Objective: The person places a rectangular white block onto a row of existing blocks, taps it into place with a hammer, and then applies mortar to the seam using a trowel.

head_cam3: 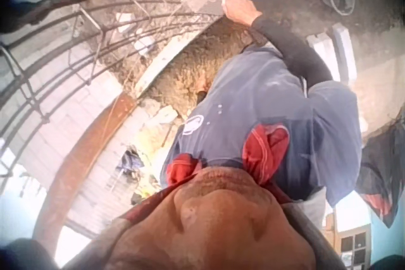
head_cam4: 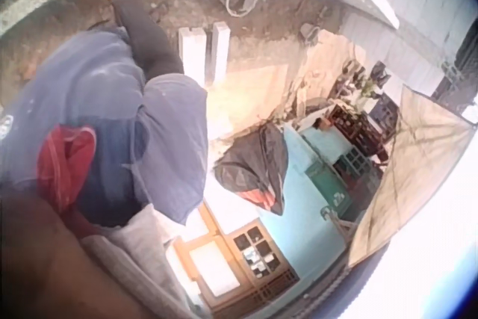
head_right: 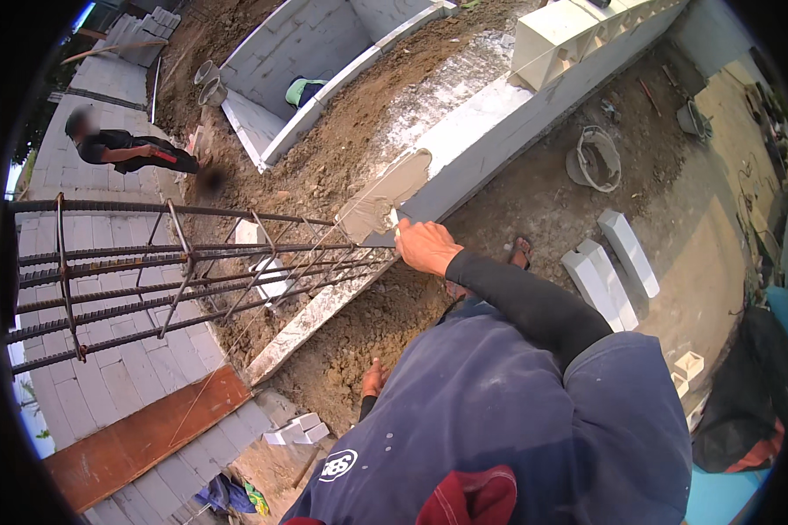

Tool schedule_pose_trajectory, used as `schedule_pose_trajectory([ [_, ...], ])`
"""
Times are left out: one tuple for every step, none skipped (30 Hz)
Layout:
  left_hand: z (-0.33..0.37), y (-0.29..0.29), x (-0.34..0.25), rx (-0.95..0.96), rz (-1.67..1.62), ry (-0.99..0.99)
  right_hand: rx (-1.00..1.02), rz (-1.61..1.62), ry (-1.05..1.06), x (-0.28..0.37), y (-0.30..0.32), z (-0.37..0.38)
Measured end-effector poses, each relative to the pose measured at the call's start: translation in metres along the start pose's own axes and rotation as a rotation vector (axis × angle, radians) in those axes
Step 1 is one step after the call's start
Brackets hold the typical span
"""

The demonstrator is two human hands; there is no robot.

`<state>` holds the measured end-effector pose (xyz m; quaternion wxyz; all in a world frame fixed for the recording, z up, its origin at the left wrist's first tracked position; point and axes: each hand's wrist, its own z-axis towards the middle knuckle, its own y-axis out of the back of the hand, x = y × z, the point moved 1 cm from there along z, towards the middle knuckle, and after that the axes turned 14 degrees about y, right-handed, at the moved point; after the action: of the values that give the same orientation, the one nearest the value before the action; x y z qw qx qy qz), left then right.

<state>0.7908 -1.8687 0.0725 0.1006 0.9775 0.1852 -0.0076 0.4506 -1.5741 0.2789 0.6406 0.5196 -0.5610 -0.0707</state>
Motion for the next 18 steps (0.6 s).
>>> schedule_pose_trajectory([
  [0.0, 0.002, 0.001, -0.015, -0.01, -0.003, -0.032, -0.015, -0.033, -0.007, 0.01, 0.0],
  [0.001, 0.004, 0.001, -0.029, -0.021, -0.006, -0.062, -0.031, -0.066, -0.015, 0.022, -0.001],
  [0.003, 0.004, -0.002, -0.04, -0.032, -0.009, -0.081, -0.055, -0.093, -0.025, 0.034, -0.002],
  [-0.023, -0.007, -0.015, -0.024, 0.034, 0.018, -0.109, -0.074, -0.117, -0.041, 0.044, -0.006],
  [-0.012, -0.009, -0.017, -0.008, 0.03, -0.01, -0.125, -0.086, -0.168, -0.058, 0.055, -0.007],
  [-0.007, -0.001, -0.017, -0.009, 0.011, -0.043, -0.14, -0.089, -0.171, -0.068, 0.064, -0.006],
  [-0.003, 0.002, -0.019, -0.002, -0.002, -0.073, -0.156, -0.097, -0.181, -0.076, 0.071, -0.007],
  [0.0, 0.007, -0.02, -0.004, -0.006, -0.081, -0.176, -0.093, -0.206, -0.083, 0.075, -0.011],
  [0.0, 0.006, -0.024, -0.001, -0.011, -0.09, -0.197, -0.094, -0.23, -0.089, 0.081, -0.015],
  [0.0, 0.005, -0.028, 0.001, -0.017, -0.099, -0.218, -0.095, -0.253, -0.092, 0.085, -0.017],
  [-0.001, 0.006, -0.032, 0.003, -0.03, -0.1, -0.249, -0.016, -0.26, -0.094, 0.081, -0.018],
  [-0.001, 0.006, -0.036, 0.005, -0.039, -0.102, -0.283, 0.064, -0.269, -0.096, 0.072, -0.022],
  [-0.002, 0.005, -0.04, 0.009, -0.048, -0.101, -0.315, 0.143, -0.278, -0.096, 0.062, -0.027],
  [-0.003, 0.004, -0.045, 0.007, -0.035, -0.091, -0.354, 0.227, -0.253, -0.09, 0.047, -0.027],
  [-0.007, -0.001, -0.051, 0.009, -0.01, -0.077, -0.387, 0.396, -0.207, -0.089, 0.029, -0.027],
  [-0.012, -0.006, -0.055, 0.011, 0.021, -0.061, -0.42, 0.375, -0.174, -0.092, 0.01, -0.026],
  [-0.015, -0.008, -0.058, 0.005, 0.053, -0.061, -0.448, 0.356, -0.136, -0.093, -0.005, -0.028],
  [-0.017, -0.006, -0.064, -0.006, 0.084, -0.061, -0.429, 0.347, -0.154, -0.088, -0.016, -0.038],
])
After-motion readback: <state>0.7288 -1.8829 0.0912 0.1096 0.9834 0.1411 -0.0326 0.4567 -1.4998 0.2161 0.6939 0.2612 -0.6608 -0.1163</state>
